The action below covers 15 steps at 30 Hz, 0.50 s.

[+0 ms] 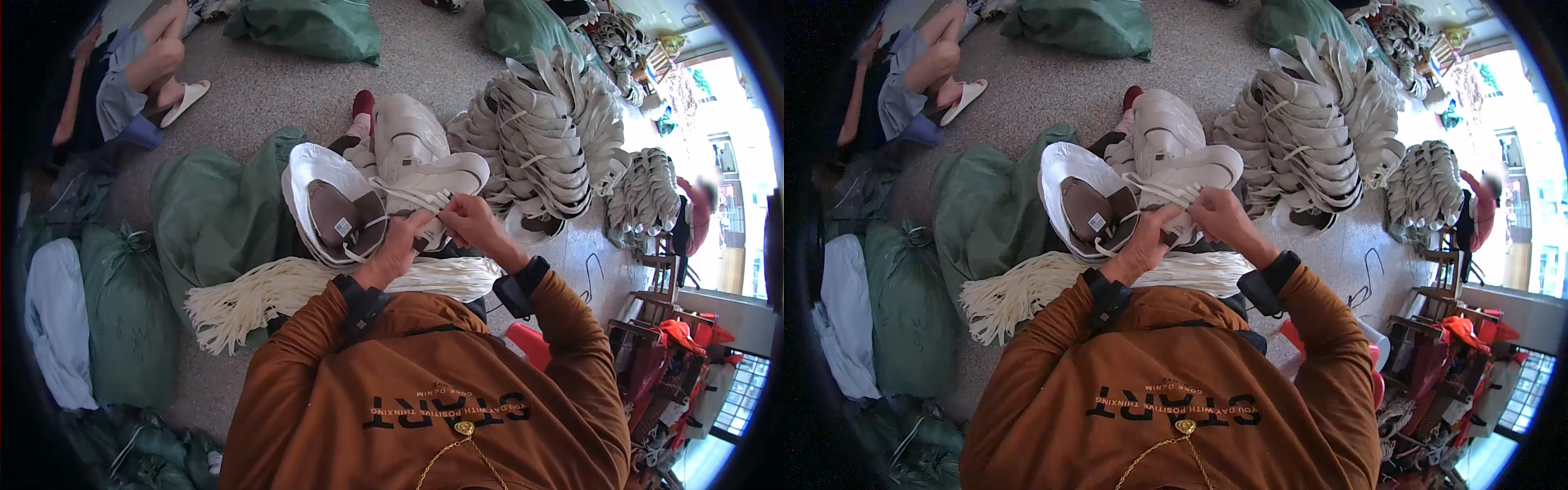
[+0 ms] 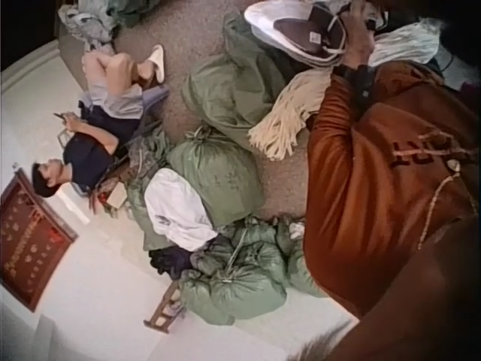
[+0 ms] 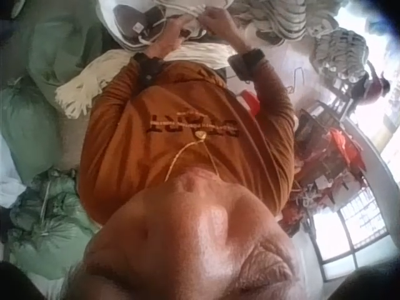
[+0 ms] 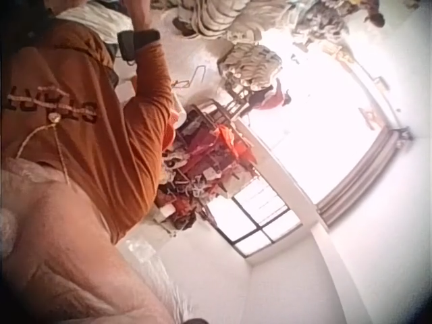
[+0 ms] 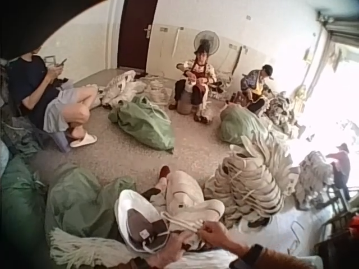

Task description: The recorder is removing a bundle of laces from a bag and then lacing a white sneaker.

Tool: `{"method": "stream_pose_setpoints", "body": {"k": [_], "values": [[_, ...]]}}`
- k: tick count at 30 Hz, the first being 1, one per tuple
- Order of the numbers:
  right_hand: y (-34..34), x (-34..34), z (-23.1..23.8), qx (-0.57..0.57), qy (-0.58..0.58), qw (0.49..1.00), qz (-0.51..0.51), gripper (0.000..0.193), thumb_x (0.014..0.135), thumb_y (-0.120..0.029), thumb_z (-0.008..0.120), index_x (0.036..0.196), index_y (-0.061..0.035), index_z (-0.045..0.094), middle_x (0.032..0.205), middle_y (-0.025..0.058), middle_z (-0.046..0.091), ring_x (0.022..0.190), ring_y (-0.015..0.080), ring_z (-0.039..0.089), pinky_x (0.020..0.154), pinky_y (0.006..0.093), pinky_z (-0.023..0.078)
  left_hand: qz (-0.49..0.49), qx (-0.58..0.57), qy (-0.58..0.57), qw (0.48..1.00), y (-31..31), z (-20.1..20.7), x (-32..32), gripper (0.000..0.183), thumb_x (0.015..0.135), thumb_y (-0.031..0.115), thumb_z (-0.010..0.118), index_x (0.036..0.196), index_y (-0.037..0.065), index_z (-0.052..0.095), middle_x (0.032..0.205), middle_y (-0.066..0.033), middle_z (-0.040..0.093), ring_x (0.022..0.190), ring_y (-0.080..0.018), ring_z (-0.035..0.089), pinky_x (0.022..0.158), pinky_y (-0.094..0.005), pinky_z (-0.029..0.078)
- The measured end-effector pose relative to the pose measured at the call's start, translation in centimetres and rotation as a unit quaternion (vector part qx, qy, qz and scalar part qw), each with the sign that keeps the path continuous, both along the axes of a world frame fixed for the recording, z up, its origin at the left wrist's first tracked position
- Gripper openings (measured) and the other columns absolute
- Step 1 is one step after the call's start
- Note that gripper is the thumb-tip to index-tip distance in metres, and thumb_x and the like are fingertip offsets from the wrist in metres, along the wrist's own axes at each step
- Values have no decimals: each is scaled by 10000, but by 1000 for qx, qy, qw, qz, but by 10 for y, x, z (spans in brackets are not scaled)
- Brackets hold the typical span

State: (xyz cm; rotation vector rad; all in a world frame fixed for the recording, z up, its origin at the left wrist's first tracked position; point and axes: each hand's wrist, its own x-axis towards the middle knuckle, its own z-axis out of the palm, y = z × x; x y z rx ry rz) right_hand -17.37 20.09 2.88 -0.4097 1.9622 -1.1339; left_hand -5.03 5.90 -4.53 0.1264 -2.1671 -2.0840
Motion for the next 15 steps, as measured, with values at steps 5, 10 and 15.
{"method": "stream_pose_setpoints", "body": {"k": [5,10,15], "values": [[7,9,0,-6,12,1000,-4,162,925,-135,620,862,14,606,661,48,618,507,101,573,436,245,432,92,423,-194,880,10,2,-12,347,878,221,717,1200,107,655,1116,-17,682,998,-156,665,846,-348,513],[33,16,1,-9,10,1000,3,168,916,-137,632,879,26,623,705,47,638,592,95,595,525,250,467,77,465,-155,868,14,-1,-13,344,899,218,693,1211,84,640,1114,-29,674,982,-165,654,842,-367,531],[47,10,5,4,109,986,126,182,897,-149,663,911,33,655,723,38,641,674,111,584,643,295,476,87,475,-174,858,12,-6,-14,333,904,183,679,1216,76,631,1121,-44,675,993,-177,657,830,-370,547]]}}
